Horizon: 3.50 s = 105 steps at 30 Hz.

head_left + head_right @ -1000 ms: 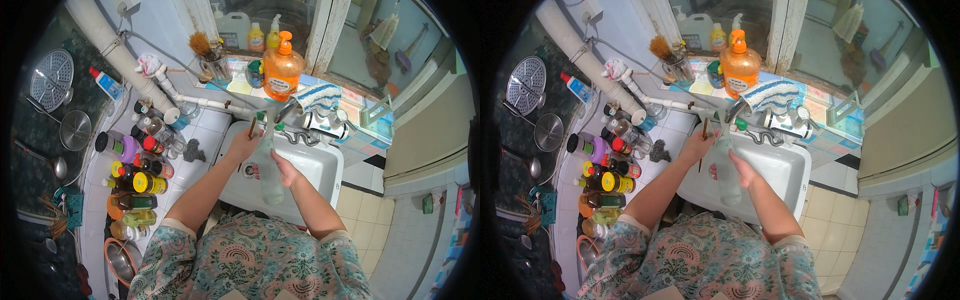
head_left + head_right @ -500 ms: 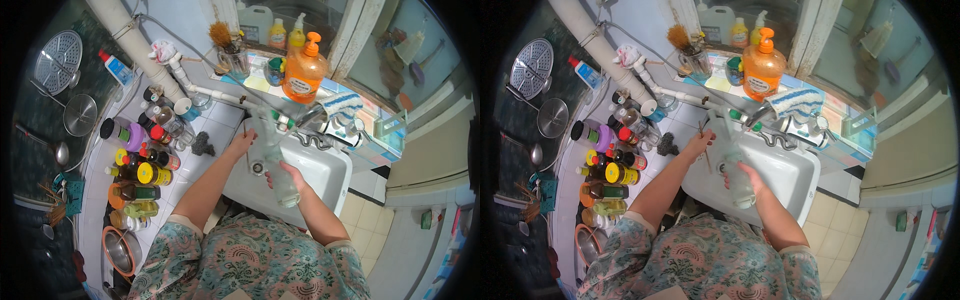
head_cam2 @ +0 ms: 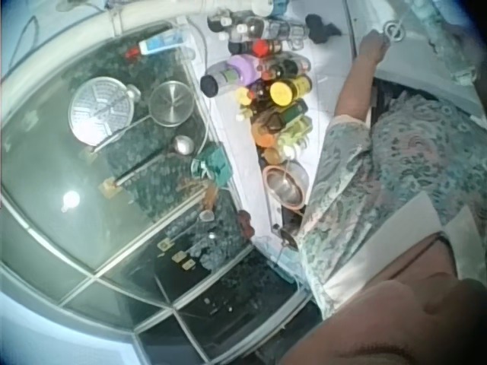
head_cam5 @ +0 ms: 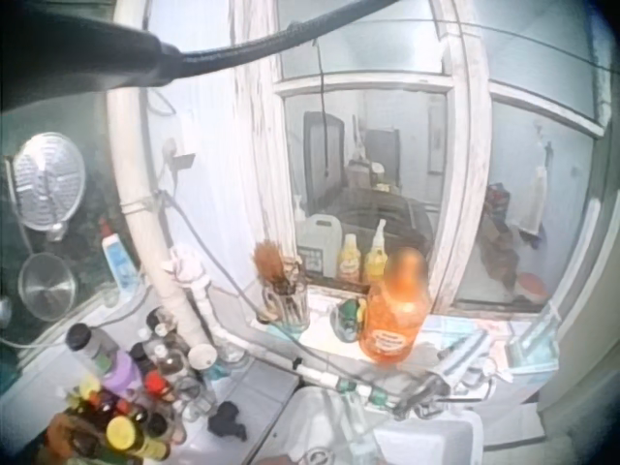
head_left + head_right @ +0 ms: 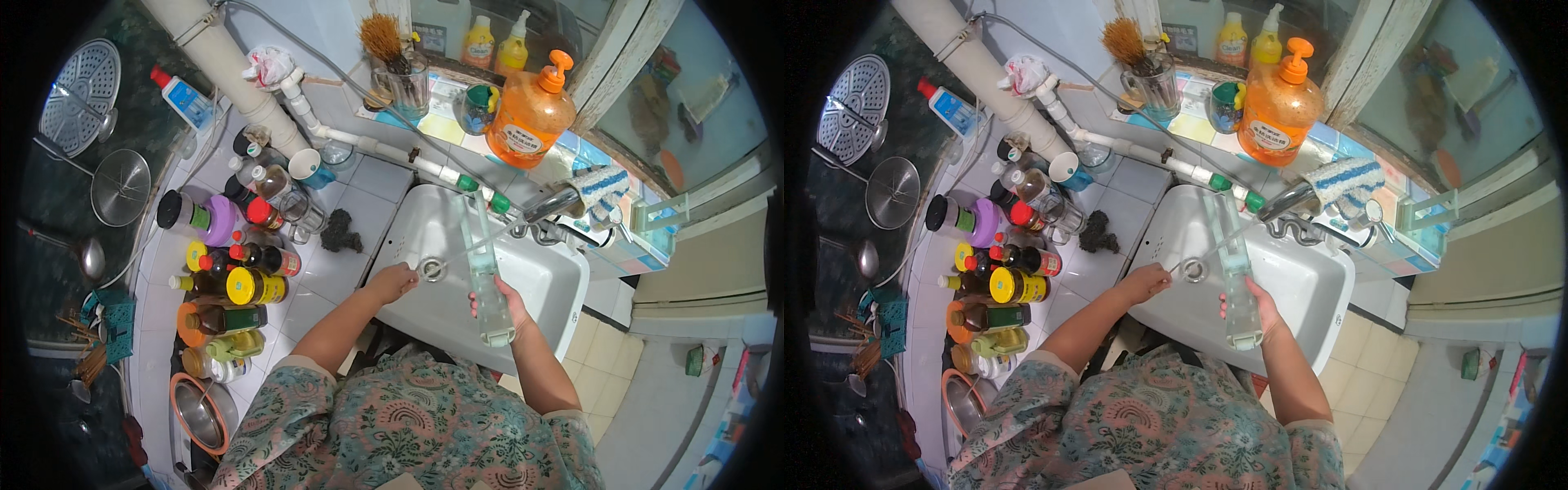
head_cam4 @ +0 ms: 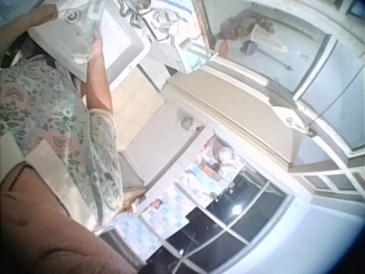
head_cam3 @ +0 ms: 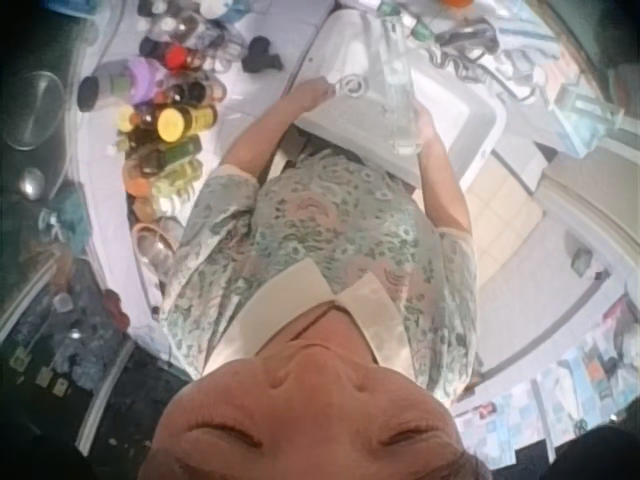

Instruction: The person washes a rectangular plastic container and a pair of chopsticks in a kitchen sink. They use a steel wool scrubber to clean the container's interior and exterior, rinsing it repeatedly under running water. The person also scrubs the chopsticks and rinses them before placing the items aside.

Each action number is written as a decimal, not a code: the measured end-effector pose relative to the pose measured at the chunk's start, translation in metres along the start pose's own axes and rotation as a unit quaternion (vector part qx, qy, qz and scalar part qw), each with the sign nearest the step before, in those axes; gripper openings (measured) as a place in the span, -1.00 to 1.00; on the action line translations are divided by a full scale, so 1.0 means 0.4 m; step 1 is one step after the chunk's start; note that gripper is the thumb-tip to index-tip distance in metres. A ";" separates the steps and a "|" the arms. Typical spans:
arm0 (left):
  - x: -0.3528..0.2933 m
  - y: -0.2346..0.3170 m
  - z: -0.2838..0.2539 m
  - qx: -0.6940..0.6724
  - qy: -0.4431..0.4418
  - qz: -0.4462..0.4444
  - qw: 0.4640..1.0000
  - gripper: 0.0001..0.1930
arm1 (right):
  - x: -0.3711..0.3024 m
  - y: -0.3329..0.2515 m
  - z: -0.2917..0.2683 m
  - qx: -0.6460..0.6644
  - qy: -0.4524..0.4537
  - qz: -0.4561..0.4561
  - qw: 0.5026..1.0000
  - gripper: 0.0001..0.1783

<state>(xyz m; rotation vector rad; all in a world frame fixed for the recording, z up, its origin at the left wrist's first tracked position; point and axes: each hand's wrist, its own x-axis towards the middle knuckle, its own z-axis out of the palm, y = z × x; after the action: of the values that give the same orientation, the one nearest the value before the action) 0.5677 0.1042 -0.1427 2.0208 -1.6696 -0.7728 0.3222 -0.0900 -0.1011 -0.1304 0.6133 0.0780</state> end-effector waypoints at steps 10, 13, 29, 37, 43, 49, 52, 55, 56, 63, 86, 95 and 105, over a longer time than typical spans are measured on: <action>0.012 -0.085 -0.081 0.305 0.153 -0.062 0.938 -0.45 | 0.032 0.036 0.070 0.050 -0.032 0.008 0.998 -0.47; -0.028 -0.139 -0.169 0.366 0.217 -0.173 0.888 -0.34 | 0.029 0.047 0.087 0.060 -0.011 0.007 0.998 -0.49; 0.115 0.289 -0.156 0.088 0.146 0.092 0.981 -0.48 | 0.035 0.074 0.155 -0.048 0.032 -0.030 0.998 -0.40; 0.184 0.361 -0.082 0.052 0.201 0.027 0.978 -0.64 | -0.005 0.047 0.170 -0.164 0.090 -0.074 0.980 -0.46; 0.209 0.405 -0.162 -0.253 0.129 -0.200 0.938 -0.66 | -0.039 0.023 0.181 -0.136 0.018 -0.055 0.989 -0.50; 0.188 0.387 -0.144 0.095 0.154 0.023 0.983 -0.82 | -0.041 -0.003 0.203 -0.144 0.007 -0.068 0.987 -0.50; 0.188 0.389 -0.157 0.171 0.098 0.040 0.980 -0.86 | -0.023 0.012 0.188 -0.109 0.024 -0.073 0.991 -0.48; 0.196 0.386 -0.192 0.067 0.058 -0.070 0.994 -0.79 | -0.027 0.010 0.208 -0.136 0.074 -0.083 0.984 -0.49; 0.196 0.379 -0.211 0.008 0.042 -0.124 0.991 -0.75 | -0.032 0.008 0.208 -0.140 0.096 -0.082 0.982 -0.50; 0.174 0.357 -0.209 -0.219 0.234 -0.045 0.946 -0.60 | -0.056 0.024 0.214 -0.322 0.188 -0.117 0.920 -0.42; 0.165 0.355 -0.081 0.061 0.178 0.018 0.982 -0.72 | -0.054 0.011 0.175 -0.036 0.063 0.013 0.997 -0.64; 0.179 0.382 -0.082 -0.031 0.139 -0.026 0.990 -0.76 | -0.084 0.017 0.177 -0.040 -0.021 0.010 0.999 -0.69; 0.170 0.429 -0.151 -0.243 0.093 -0.102 0.960 -0.72 | -0.061 0.006 0.150 -0.011 -0.140 -0.005 0.990 -0.39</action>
<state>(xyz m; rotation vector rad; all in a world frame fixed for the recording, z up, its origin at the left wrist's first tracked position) 0.4862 0.0007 -0.0001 1.8545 -1.0502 -0.9227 0.3362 -0.0796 -0.0386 -0.1414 0.3309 0.0925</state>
